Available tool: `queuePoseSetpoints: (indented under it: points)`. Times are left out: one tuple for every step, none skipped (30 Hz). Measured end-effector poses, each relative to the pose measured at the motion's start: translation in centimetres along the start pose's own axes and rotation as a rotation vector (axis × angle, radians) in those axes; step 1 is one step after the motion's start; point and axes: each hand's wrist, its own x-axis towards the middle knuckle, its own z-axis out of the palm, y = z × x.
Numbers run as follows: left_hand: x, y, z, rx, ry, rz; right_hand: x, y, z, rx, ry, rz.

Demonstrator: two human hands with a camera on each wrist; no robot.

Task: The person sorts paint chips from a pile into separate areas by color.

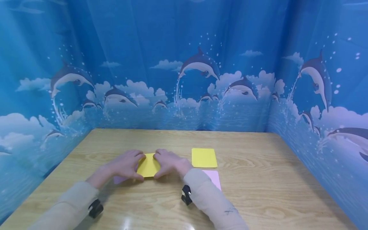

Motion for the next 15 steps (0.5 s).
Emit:
queuePoseSetpoints:
  points:
    - [0.2, 0.2, -0.1, 0.003, 0.007, 0.004, -0.2, 0.3, -0.1, 0.01, -0.002, 0.006]
    - [0.5, 0.4, -0.1, 0.005, 0.011, 0.005, -0.5, 0.5, -0.2, 0.017, -0.001, 0.011]
    - [0.7, 0.6, -0.2, 0.004, 0.013, 0.005, -0.7, 0.7, -0.3, 0.024, 0.001, 0.014]
    - [0.9, 0.8, -0.2, 0.0, 0.016, 0.006, -0.9, 0.9, -0.4, 0.034, -0.003, 0.023]
    - [1.2, 0.9, -0.2, 0.003, 0.016, 0.008, -1.2, 1.2, -0.5, 0.037, -0.002, 0.027]
    - [1.4, 1.1, -0.3, 0.004, 0.014, 0.009, -1.4, 1.3, -0.5, 0.043, -0.003, 0.033]
    - [1.6, 1.3, -0.3, 0.009, 0.012, 0.009, -1.6, 1.5, -0.6, 0.049, -0.001, 0.036]
    - [1.8, 1.5, -0.3, 0.009, 0.011, 0.01, -1.9, 1.7, -0.6, 0.052, -0.001, 0.04]
    - [2.1, 1.7, -0.3, 0.008, 0.012, 0.014, -2.1, 1.9, -0.6, 0.051, -0.004, 0.045]
    - [2.3, 1.9, -0.3, 0.008, 0.016, 0.022, -2.3, 2.1, -0.6, 0.052, -0.007, 0.05]
    - [2.5, 2.1, -0.3, 0.012, 0.017, 0.026, -2.5, 2.3, -0.6, 0.05, -0.005, 0.053]
    - [2.7, 2.2, -0.3, 0.014, 0.023, 0.035, -2.7, 2.4, -0.7, 0.052, -0.004, 0.058]
    - [2.9, 2.4, -0.3, 0.016, 0.027, 0.041, -3.0, 2.6, -0.7, 0.053, -0.003, 0.062]
    - [3.1, 2.5, -0.2, 0.015, 0.033, 0.049, -3.2, 2.8, -0.7, 0.049, -0.002, 0.07]
    - [3.3, 2.6, -0.2, 0.019, 0.041, 0.058, -3.4, 3.0, -0.8, 0.048, 0.0, 0.079]
